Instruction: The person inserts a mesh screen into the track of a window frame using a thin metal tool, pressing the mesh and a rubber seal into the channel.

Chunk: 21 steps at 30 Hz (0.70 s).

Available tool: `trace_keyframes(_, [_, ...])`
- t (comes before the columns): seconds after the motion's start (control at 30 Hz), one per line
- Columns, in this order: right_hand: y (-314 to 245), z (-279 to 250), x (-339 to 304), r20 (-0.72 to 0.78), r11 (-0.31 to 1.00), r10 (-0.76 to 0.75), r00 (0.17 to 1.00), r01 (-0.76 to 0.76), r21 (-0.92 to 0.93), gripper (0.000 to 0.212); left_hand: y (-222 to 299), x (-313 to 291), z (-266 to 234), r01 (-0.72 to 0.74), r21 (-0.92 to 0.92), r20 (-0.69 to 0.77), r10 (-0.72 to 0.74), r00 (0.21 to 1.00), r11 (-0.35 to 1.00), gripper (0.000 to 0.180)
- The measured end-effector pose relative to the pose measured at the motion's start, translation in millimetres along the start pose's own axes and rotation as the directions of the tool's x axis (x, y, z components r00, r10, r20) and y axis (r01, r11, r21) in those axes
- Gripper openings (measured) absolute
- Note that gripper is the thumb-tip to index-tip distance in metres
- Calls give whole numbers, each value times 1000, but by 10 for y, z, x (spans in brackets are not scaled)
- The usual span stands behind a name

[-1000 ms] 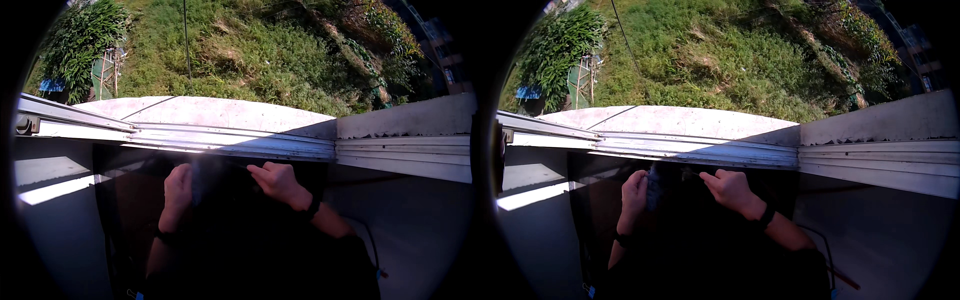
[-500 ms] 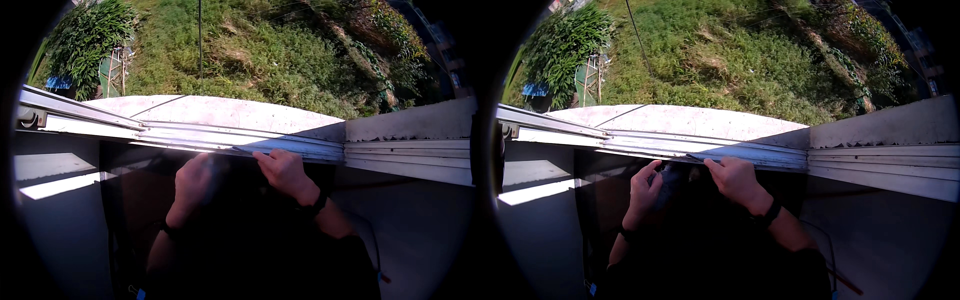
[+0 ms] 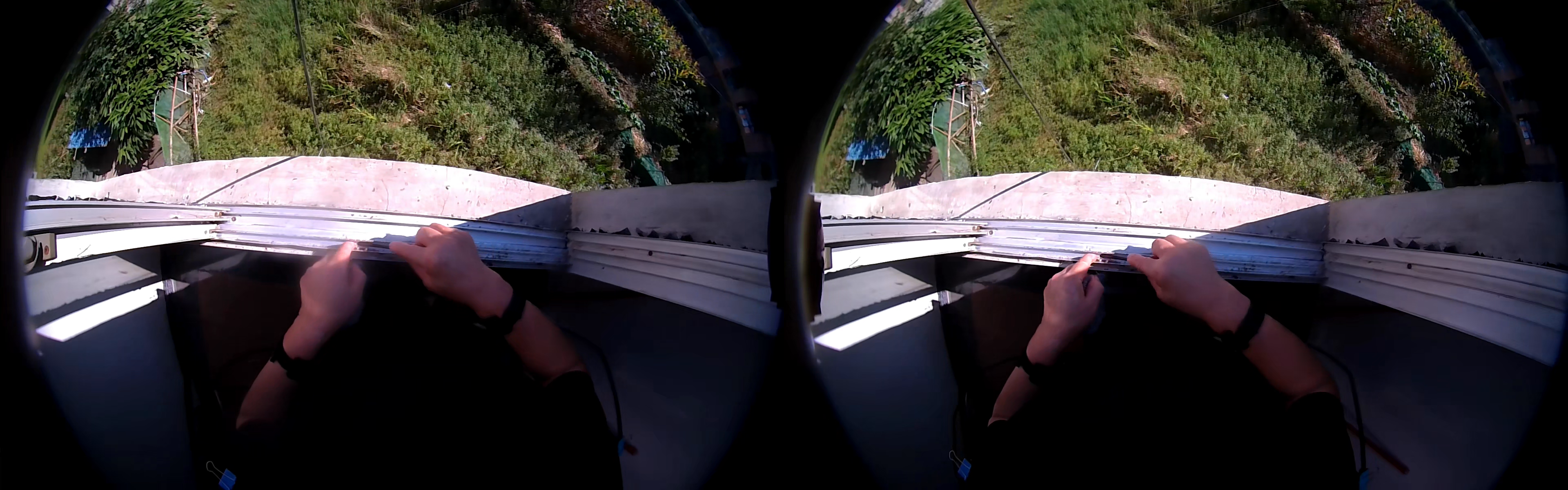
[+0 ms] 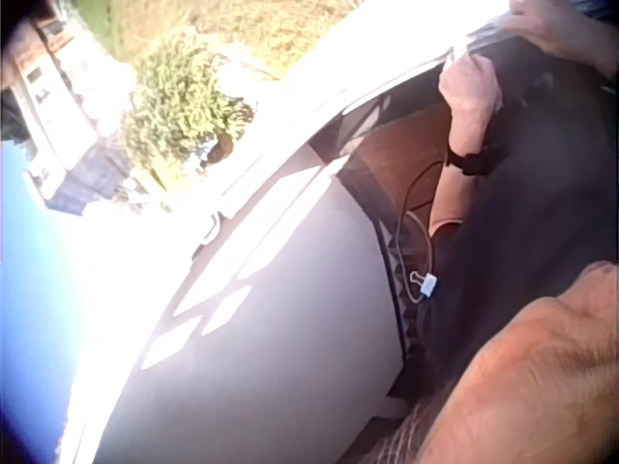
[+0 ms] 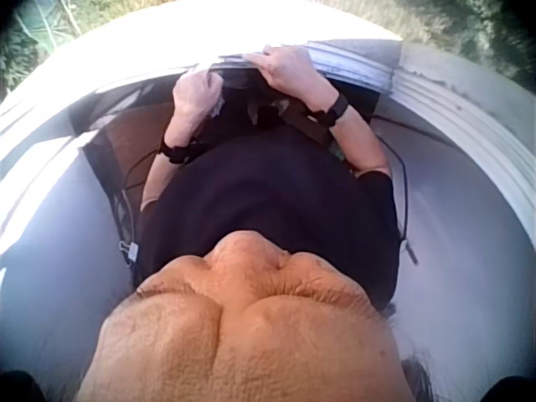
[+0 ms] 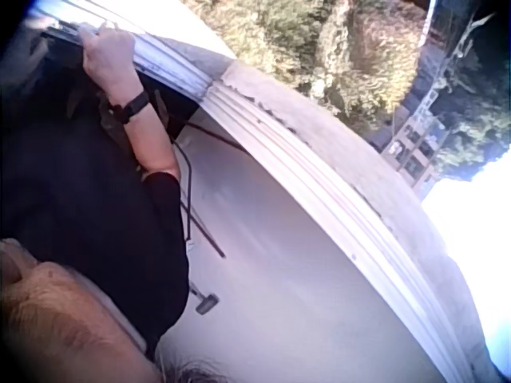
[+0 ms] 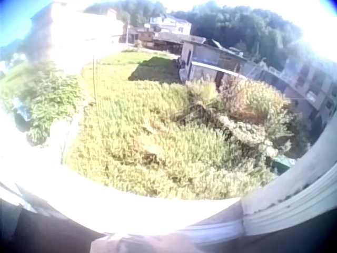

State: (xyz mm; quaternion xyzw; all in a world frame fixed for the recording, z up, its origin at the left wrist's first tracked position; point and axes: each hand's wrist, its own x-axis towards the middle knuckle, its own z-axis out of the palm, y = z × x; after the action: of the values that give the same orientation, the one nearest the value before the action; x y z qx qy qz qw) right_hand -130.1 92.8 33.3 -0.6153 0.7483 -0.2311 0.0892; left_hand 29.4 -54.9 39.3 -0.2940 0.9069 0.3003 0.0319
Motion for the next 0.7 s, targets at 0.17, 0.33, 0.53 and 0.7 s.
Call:
trace_keyframes(0.17, [28,49,25,-52,999,-33,998,35,31,19,0,38,24,21,-59,14,-20,1000,998,35])
trace_keyframes(0.33, [2,79,11,-66,999,-26,997,28,39,18,-148,13,171,-43,-227,-105,20,994,973,34])
trace_keyframes(0.53, [-68,14,-30,-150,995,-76,986,85,52,20,29,-75,17,7,-237,-109,-33,993,972,29])
trace_keyframes(0.7, [-251,-149,-157,-75,993,-91,993,96,73,27,-99,-416,-132,-75,-130,-245,42,969,989,12])
